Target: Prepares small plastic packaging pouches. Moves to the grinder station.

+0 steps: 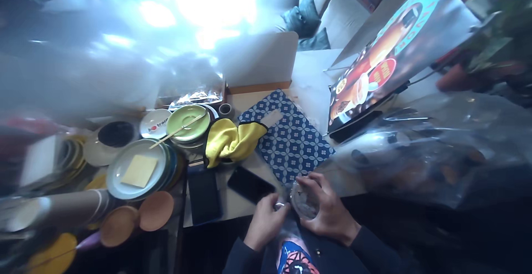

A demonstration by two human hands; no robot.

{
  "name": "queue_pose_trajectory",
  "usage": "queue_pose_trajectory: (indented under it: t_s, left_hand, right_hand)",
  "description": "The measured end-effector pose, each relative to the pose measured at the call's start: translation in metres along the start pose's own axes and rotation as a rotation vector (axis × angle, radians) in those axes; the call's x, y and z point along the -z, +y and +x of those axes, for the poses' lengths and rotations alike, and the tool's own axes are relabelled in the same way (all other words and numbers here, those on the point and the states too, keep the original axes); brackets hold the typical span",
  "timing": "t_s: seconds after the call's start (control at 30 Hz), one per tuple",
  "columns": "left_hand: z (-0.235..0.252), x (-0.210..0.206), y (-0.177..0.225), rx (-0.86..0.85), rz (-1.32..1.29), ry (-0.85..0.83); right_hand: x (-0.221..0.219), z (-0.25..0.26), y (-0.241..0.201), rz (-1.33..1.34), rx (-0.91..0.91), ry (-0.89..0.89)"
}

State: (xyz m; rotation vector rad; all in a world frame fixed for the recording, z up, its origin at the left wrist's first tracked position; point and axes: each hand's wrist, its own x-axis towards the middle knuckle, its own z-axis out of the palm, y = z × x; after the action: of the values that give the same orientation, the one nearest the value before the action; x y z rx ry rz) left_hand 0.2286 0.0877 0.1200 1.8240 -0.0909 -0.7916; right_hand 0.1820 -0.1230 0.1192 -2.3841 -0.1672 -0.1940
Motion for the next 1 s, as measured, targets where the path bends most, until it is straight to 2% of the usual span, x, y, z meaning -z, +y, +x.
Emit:
queue_pose_trajectory:
  t_s: [0.13,0.23,0.33,0.4,0.47,0.57,0.63,0.7,0.77,0.87,0.93,1.0]
  left_hand:
    - [-0.001,-0.007,0.015,-0.237,-0.589,-0.003]
    - [-0.004,-0.013,0.017,-0.331,-0.749,-0.040]
    - [-0.004,-0.018,0.023,-0.388,-0.584,-0.005]
    - [0.000,-0.022,0.021,-0.400,-0.377,0.125]
    - [0.000,-0.018,0.021,-0.287,-0.121,0.215]
    - [0.001,-0.017,0.026,-0.035,0.162,0.195]
    - [0.004,-0.020,0.027,0.026,0.201,0.160]
    - [0.004,-0.023,0.028,0.032,0.159,0.161]
    - [0.004,-0.025,0.028,0.021,0.106,0.196]
    - [0.004,-0.027,0.031,0.028,0.088,0.247]
    - [0.003,-0.029,0.034,0.038,0.101,0.269]
    - [0.002,-0.029,0.036,0.052,0.133,0.282]
  right_hand:
    - [0.003,0.002,-0.007,-0.092,0.047,-0.078]
    - [0.001,0.000,-0.010,-0.113,0.064,-0.061]
    - [0.001,-0.012,-0.001,0.048,-0.028,-0.016]
    - [0.003,-0.023,0.004,0.139,-0.181,0.007]
    - [0.008,-0.025,0.004,0.181,-0.359,-0.004]
    - [0.004,-0.030,0.016,0.275,-0.527,-0.066]
    - [-0.002,-0.033,0.025,0.392,-0.659,-0.066]
    - [-0.002,-0.036,0.029,0.456,-0.720,0.007]
    - [0.004,-0.035,0.025,0.306,-0.633,0.111]
    - [0.007,-0.031,0.026,0.004,-0.269,0.250]
    - [0.009,-0.030,0.031,-0.113,-0.144,0.139]
    - [0.024,-0.026,0.027,-0.285,-0.152,-0.126]
